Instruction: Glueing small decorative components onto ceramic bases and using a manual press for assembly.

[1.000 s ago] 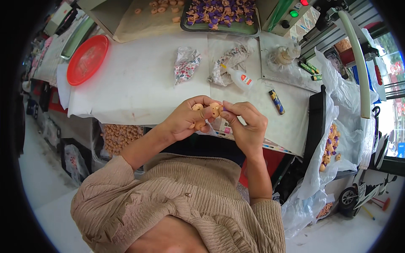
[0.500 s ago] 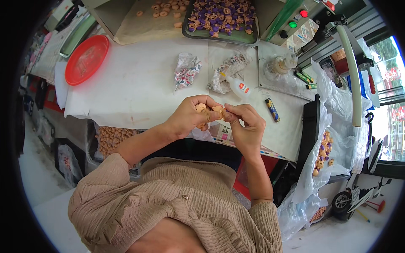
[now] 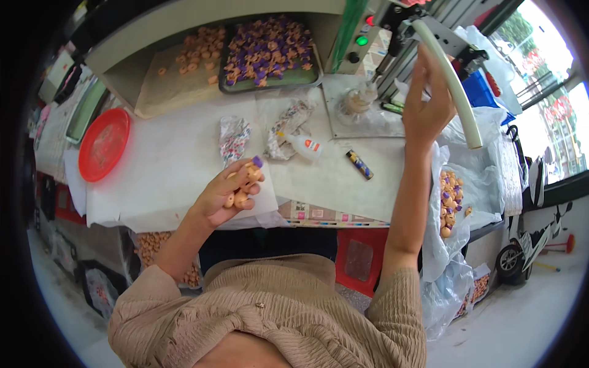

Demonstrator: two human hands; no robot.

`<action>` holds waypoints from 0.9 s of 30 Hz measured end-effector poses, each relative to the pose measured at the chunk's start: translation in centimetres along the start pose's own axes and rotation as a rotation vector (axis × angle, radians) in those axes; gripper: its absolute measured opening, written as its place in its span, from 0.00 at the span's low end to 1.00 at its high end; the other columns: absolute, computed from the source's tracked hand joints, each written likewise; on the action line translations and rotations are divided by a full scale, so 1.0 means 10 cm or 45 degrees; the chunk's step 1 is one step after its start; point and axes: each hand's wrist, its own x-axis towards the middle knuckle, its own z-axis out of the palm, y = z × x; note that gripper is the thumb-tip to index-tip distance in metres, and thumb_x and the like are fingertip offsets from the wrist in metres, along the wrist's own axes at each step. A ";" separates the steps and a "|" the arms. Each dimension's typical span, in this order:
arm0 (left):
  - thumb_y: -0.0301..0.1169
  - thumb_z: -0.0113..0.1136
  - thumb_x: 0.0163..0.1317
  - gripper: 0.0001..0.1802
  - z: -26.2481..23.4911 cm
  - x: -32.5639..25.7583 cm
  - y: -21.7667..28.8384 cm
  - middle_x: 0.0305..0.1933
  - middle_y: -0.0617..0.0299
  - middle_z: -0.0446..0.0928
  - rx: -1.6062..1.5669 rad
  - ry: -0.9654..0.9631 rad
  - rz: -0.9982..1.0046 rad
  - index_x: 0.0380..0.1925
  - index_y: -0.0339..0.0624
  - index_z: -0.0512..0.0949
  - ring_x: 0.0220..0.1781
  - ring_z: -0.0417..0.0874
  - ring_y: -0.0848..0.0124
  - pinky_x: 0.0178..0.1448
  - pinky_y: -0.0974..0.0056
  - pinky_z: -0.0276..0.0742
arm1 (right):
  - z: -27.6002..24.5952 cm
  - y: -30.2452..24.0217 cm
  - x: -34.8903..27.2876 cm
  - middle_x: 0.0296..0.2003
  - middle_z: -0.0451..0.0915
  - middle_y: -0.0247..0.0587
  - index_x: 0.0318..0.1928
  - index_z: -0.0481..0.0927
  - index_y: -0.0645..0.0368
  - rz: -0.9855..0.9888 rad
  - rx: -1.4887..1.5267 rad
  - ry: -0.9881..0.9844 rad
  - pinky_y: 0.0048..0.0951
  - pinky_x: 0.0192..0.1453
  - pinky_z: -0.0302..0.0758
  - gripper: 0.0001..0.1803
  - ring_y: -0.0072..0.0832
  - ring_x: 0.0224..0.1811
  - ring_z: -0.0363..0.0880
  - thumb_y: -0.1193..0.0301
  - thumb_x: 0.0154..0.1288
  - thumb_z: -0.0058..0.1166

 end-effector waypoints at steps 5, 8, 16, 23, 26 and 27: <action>0.40 0.52 0.70 0.18 0.19 0.03 0.05 0.44 0.62 0.73 -0.010 -0.026 0.003 0.54 0.44 0.68 0.36 0.72 0.76 0.31 0.72 0.72 | 0.00 0.25 1.20 0.32 0.86 0.33 0.52 0.81 0.59 0.020 0.079 -0.107 0.14 0.35 0.70 0.15 0.10 0.31 0.77 0.66 0.70 0.51; 0.40 0.53 0.69 0.17 0.40 0.14 0.00 0.44 0.62 0.73 -0.001 -0.104 -0.051 0.52 0.45 0.69 0.37 0.72 0.76 0.31 0.71 0.72 | -0.05 0.51 1.78 0.39 0.82 0.44 0.54 0.76 0.68 0.331 0.461 -0.355 0.26 0.45 0.73 0.21 0.26 0.41 0.79 0.67 0.65 0.53; 0.38 0.54 0.69 0.17 0.34 0.00 0.11 0.44 0.64 0.73 0.001 0.064 0.057 0.55 0.49 0.70 0.38 0.73 0.74 0.31 0.71 0.69 | -0.23 0.32 1.06 0.29 0.83 0.37 0.47 0.83 0.56 0.179 -0.257 -0.130 0.21 0.34 0.72 0.14 0.16 0.29 0.78 0.64 0.66 0.56; 0.35 0.58 0.66 0.17 0.21 -0.03 0.34 0.40 0.67 0.74 0.004 0.183 0.166 0.53 0.48 0.72 0.37 0.74 0.75 0.31 0.70 0.70 | -0.12 0.62 -0.53 0.42 0.83 0.49 0.37 0.85 0.59 0.685 -0.027 -0.958 0.34 0.54 0.75 0.10 0.43 0.48 0.80 0.69 0.56 0.59; 0.35 0.59 0.66 0.17 0.38 0.10 0.37 0.41 0.66 0.74 0.008 0.106 0.179 0.53 0.47 0.73 0.36 0.74 0.75 0.31 0.71 0.70 | 0.17 0.75 -0.85 0.45 0.80 0.47 0.39 0.85 0.58 0.285 -0.293 -0.710 0.35 0.56 0.72 0.10 0.45 0.52 0.75 0.72 0.56 0.58; 0.35 0.59 0.66 0.17 0.45 0.13 0.38 0.41 0.66 0.74 0.013 0.105 0.176 0.53 0.47 0.73 0.36 0.74 0.75 0.31 0.71 0.70 | 0.26 0.80 -0.87 0.47 0.79 0.47 0.40 0.85 0.56 0.310 -0.253 -0.770 0.36 0.58 0.71 0.10 0.45 0.54 0.73 0.74 0.58 0.57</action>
